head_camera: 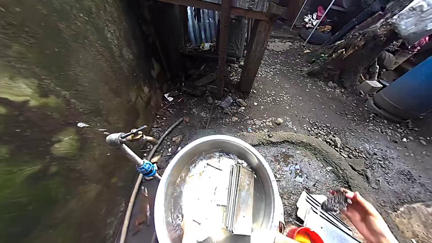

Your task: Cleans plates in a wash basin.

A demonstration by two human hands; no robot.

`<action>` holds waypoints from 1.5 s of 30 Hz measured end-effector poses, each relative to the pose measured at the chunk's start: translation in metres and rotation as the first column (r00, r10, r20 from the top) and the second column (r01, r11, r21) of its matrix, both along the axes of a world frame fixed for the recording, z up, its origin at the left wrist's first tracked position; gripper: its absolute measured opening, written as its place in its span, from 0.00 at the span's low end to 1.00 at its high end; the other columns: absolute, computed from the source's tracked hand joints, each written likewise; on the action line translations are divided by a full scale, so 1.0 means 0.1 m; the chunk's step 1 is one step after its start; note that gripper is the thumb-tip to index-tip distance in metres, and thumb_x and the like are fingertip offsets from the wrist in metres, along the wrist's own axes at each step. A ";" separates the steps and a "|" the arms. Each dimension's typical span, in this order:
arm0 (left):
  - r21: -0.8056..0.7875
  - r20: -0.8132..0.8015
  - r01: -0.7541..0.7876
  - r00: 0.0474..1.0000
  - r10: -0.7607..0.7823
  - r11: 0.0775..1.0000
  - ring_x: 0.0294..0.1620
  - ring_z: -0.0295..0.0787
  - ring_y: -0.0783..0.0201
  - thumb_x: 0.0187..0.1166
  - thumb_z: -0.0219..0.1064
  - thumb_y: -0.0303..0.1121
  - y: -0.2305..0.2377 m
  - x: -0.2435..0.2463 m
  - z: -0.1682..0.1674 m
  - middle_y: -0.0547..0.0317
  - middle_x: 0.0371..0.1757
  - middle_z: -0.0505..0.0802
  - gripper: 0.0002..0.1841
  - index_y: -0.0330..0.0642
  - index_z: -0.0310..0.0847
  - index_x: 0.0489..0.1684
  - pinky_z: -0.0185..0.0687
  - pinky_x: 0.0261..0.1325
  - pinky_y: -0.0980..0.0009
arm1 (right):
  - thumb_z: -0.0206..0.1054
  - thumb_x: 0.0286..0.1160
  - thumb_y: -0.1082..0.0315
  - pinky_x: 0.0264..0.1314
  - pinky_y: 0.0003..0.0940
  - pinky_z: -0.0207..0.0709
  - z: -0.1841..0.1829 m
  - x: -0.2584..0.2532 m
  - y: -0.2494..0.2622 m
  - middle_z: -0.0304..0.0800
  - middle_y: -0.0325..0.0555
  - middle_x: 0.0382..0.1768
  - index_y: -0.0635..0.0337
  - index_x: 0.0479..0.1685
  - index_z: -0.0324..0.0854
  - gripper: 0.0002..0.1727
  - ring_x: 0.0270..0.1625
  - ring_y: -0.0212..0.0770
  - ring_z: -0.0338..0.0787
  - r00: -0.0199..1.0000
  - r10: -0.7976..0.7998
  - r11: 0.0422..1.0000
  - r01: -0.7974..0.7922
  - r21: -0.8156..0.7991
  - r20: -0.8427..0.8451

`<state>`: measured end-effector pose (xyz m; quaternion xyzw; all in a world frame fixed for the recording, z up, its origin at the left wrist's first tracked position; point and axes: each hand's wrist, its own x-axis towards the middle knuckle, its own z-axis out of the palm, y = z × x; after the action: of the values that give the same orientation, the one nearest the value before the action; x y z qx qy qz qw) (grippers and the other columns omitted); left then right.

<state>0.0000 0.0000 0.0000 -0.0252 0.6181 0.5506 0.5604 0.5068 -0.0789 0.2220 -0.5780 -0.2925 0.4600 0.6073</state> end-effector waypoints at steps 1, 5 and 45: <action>-0.037 -0.006 -0.012 1.000 0.011 0.999 0.79 0.73 0.43 0.94 0.37 0.56 0.00 0.00 -0.11 0.34 0.80 0.74 0.35 0.31 0.61 0.83 0.71 0.77 0.42 | 0.59 0.79 0.42 0.51 0.30 0.89 0.12 -0.08 0.24 0.96 0.28 0.50 0.32 0.41 0.88 0.14 0.52 0.29 0.93 0.997 0.068 0.997 -0.066 0.048 -0.025; -0.150 -0.011 -0.117 0.993 0.117 0.982 0.83 0.68 0.44 0.94 0.37 0.56 -0.02 0.09 0.02 0.36 0.85 0.69 0.35 0.35 0.58 0.87 0.66 0.79 0.43 | 0.79 0.52 0.38 0.42 0.25 0.87 0.44 -0.80 1.37 0.94 0.29 0.48 0.37 0.58 0.85 0.31 0.43 0.27 0.92 0.857 0.513 0.858 -0.514 0.009 0.050; 0.023 0.123 -0.267 0.957 0.263 0.963 0.78 0.73 0.51 0.95 0.22 0.51 -0.09 0.03 0.43 0.40 0.82 0.72 0.33 0.41 0.52 0.89 0.73 0.74 0.49 | 0.53 0.87 0.67 0.92 0.59 0.51 -1.84 -4.05 1.85 0.70 0.60 0.85 0.60 0.85 0.70 0.27 0.90 0.59 0.64 -0.134 0.813 0.311 -0.723 -0.617 0.567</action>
<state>0.0033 -0.0085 0.0431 -0.1297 0.5637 0.6303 0.5178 0.1020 0.1065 0.0380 -0.4549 -0.7963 0.3971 -0.0366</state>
